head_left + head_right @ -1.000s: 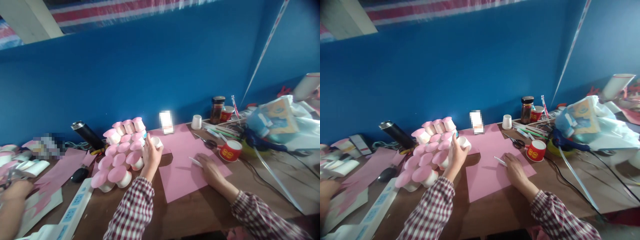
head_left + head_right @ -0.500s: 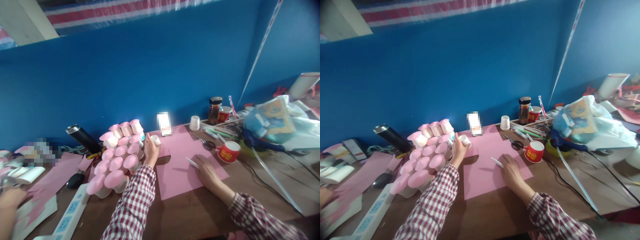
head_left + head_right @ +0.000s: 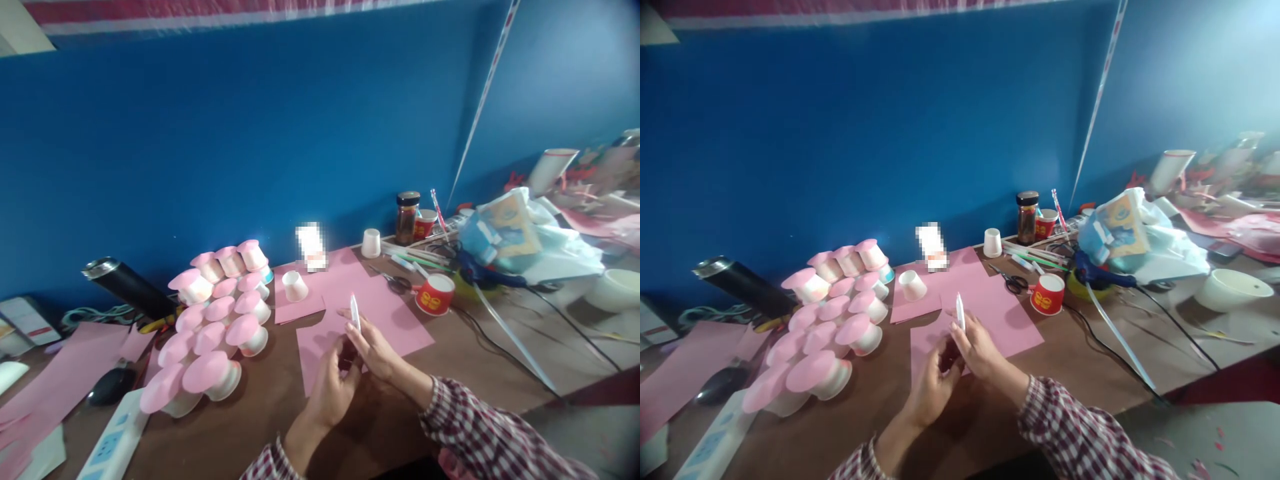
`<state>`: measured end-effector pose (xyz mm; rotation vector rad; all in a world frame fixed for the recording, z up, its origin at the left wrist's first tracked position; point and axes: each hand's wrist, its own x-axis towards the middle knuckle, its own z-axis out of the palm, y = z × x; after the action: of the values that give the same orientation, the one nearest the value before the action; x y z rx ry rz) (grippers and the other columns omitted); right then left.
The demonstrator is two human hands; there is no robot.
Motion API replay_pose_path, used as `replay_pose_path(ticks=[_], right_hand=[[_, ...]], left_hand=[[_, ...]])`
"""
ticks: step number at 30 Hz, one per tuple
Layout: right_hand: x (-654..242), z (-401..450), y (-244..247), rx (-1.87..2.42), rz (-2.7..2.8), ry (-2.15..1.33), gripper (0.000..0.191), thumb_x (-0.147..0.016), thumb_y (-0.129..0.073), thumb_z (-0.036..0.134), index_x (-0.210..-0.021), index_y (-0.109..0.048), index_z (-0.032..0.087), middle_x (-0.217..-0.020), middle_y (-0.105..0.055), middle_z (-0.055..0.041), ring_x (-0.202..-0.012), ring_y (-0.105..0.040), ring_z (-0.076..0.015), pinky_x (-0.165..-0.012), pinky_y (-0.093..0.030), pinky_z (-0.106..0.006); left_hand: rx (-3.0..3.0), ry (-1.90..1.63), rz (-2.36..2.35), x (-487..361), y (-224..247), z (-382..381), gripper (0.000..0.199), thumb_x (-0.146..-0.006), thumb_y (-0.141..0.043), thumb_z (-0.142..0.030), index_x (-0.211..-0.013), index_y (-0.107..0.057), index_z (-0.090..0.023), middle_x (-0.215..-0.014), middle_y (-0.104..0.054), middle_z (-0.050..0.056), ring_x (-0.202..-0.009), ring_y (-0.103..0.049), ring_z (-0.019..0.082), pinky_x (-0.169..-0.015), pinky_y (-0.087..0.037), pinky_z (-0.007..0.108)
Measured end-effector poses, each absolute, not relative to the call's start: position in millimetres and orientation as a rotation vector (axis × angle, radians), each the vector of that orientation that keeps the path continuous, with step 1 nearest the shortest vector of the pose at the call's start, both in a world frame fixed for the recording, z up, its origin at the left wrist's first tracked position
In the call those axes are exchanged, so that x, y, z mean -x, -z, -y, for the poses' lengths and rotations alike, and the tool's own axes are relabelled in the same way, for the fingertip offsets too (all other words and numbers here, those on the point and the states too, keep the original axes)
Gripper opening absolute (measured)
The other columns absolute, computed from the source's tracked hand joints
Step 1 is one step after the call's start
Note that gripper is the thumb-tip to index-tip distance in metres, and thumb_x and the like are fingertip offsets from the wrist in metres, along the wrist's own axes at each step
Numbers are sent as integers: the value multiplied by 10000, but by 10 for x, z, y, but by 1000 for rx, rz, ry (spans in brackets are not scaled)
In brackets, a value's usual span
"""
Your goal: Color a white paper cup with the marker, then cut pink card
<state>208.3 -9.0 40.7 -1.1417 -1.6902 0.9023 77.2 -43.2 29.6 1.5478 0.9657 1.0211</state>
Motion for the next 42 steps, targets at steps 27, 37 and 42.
replay_pose_path(ticks=[27, 37, 42], right_hand=[[-2376, -619, -333, 1389, 2047, -263, 246, -891, -454, 179, -1095, -590, 156, -1104, -646, -120, -1009, -599, -222, -894, -479, -379], [-2931, -31, -661, 1355, 2087, 232, 234, -874, -510, 234, -1090, -595, 198, -1039, -649, -108, -1013, -568, -265, -925, -443, -446], [-3605, -243, -711, 1883, 1839, 276, 416, -824, -556, 335, -1196, -540, 147, -1101, -601, -161, -941, -597, -311, -751, -508, -443]], left_hand=[[-1352, -1099, -1193, -579, -56, 272, 262, -800, -611, -357, -956, -566, -151, -844, -633, 52, -771, -591, 156, -703, -477, 267], [-1318, -1089, -1222, -613, -89, 277, 219, -785, -610, -339, -902, -554, -162, -757, -595, 11, -688, -563, 124, -640, -464, 236], [-1344, -1117, -1205, -611, -83, 287, 226, -786, -616, -330, -915, -557, -154, -788, -590, 23, -724, -563, 130, -665, -471, 245]])
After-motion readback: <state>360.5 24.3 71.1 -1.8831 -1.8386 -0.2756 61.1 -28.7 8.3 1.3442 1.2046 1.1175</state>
